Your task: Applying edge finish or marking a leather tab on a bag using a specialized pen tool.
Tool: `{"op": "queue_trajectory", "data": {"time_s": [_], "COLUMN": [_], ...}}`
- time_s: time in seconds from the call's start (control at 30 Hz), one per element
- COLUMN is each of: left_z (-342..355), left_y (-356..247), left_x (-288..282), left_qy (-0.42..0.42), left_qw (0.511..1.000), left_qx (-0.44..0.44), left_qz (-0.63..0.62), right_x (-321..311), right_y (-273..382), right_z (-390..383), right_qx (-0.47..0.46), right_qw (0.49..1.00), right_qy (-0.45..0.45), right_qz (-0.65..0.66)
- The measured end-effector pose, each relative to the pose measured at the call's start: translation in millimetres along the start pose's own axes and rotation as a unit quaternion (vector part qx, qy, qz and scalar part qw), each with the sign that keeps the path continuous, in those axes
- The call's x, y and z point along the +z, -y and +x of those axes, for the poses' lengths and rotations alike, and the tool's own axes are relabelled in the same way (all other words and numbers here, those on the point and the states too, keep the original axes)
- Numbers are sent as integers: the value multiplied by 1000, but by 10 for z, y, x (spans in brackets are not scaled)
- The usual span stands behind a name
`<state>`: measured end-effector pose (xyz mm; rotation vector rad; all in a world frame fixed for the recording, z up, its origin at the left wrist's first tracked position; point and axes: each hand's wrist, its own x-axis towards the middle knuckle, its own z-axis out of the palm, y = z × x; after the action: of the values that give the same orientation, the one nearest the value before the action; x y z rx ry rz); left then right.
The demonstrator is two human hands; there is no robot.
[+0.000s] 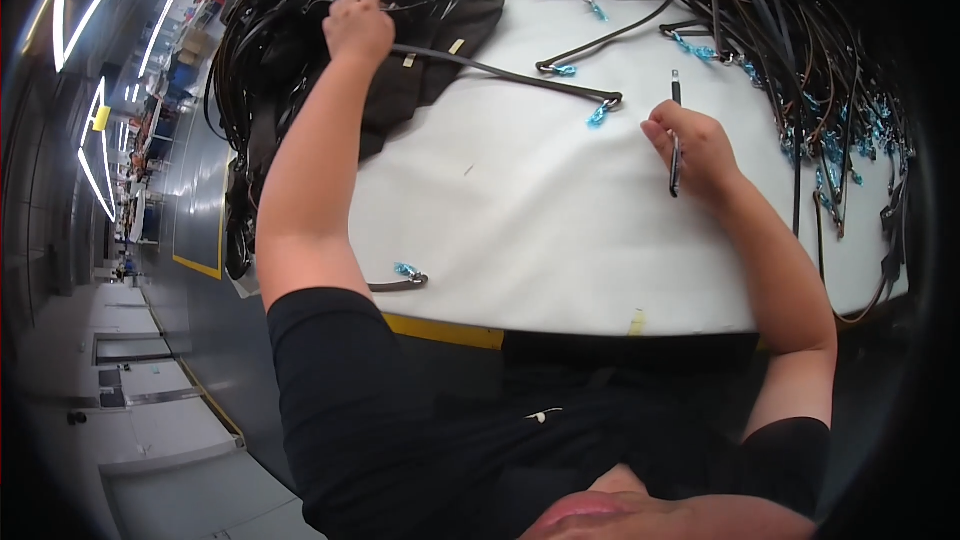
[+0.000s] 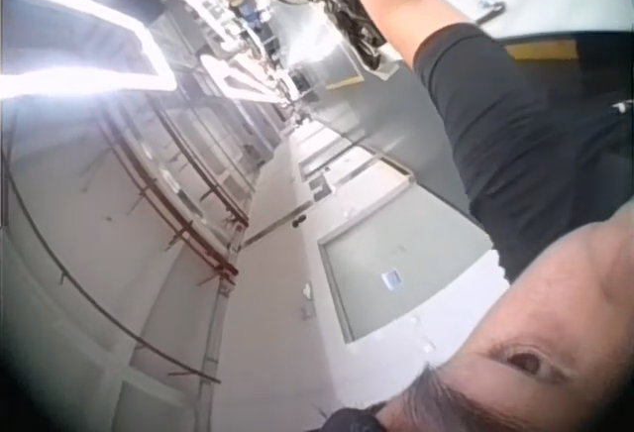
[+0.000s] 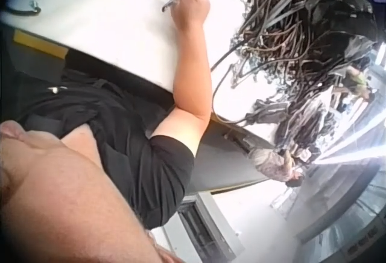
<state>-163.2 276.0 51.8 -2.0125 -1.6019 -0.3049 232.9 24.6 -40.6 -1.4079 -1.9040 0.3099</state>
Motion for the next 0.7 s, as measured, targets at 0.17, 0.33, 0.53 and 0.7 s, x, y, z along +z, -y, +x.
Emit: {"op": "queue_trajectory", "data": {"time_s": [0.17,0.33,0.53,0.7], "left_z": [261,260,-286,-1186], "left_y": [164,158,-503,-1578], "left_x": [176,81,-306,-1073], "left_qy": [41,47,-94,-4], "left_qw": [995,988,974,930], "left_qx": [-13,73,201,268], "left_qz": [93,128,-35,-252], "right_x": [41,44,57,-33], "right_y": [-34,6,126,670], "right_z": [63,85,25,-38], "right_qx": [-16,-24,-9,178], "right_qw": [999,999,1000,914], "right_qy": [-22,-13,-3,41], "right_qz": [-28,-47,22,363]}}
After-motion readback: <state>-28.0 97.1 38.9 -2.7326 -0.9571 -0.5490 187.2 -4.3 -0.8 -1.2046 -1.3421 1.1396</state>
